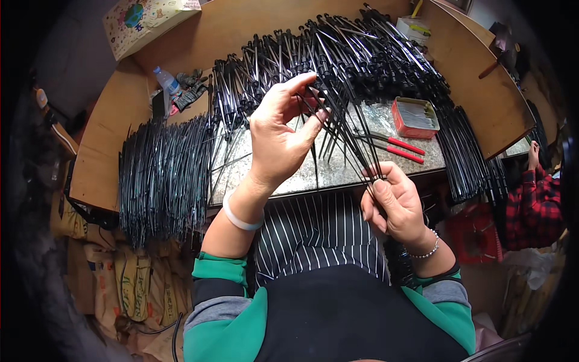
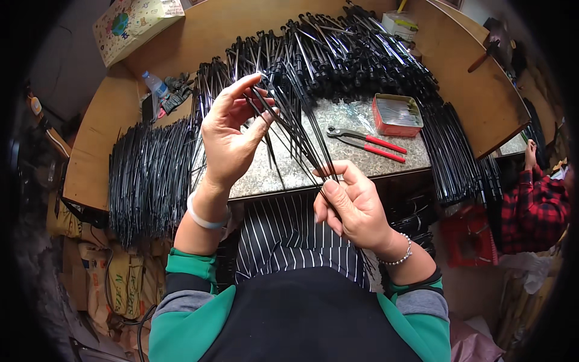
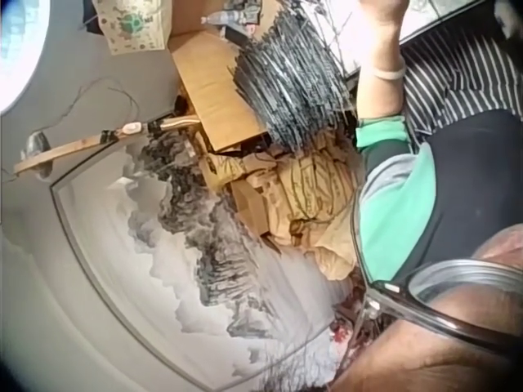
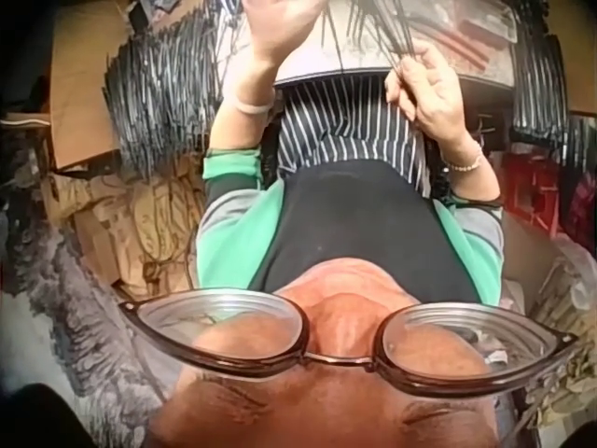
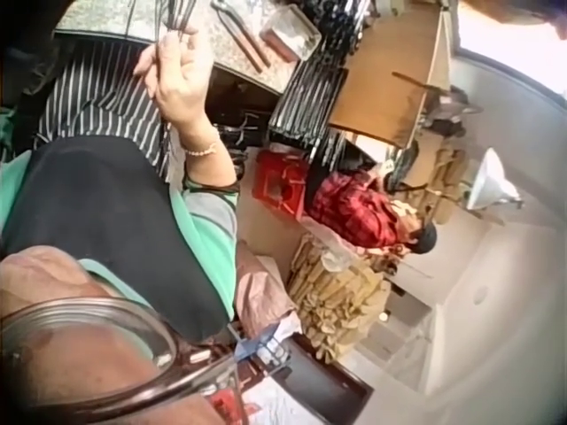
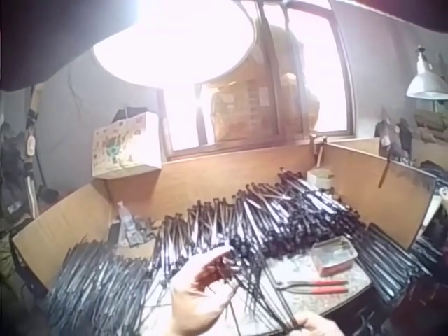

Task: Assembling small black plastic parts by inserting plastic sticks into a central hub and securing them using pliers.

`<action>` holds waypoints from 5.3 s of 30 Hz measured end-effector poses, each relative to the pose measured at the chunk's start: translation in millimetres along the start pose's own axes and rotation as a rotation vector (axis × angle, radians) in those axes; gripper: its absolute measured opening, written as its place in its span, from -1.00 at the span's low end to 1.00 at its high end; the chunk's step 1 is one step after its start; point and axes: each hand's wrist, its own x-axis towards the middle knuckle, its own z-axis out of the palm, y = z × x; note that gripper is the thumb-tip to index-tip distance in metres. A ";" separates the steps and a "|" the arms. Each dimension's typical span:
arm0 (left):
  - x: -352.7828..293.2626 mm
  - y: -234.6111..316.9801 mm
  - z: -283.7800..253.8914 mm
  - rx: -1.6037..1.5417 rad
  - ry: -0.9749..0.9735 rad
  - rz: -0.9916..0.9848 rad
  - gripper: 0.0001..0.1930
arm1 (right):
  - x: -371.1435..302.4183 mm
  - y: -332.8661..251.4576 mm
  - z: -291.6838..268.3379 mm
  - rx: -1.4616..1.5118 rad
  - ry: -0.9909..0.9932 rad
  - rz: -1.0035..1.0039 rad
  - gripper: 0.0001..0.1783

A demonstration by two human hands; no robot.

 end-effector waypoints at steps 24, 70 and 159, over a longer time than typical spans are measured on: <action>6.2 3.1 15.2 -0.413 0.112 -0.245 -0.65 | 9.6 3.0 -6.9 -0.143 0.055 0.009 -0.86; -7.5 23.9 -104.2 0.312 -0.067 -0.630 -0.65 | 46.7 -14.6 -69.4 -0.225 0.179 0.012 -0.81; -82.0 -81.8 47.5 0.041 -0.386 0.207 -0.49 | 120.8 7.5 -240.6 -1.724 0.200 -0.104 -0.83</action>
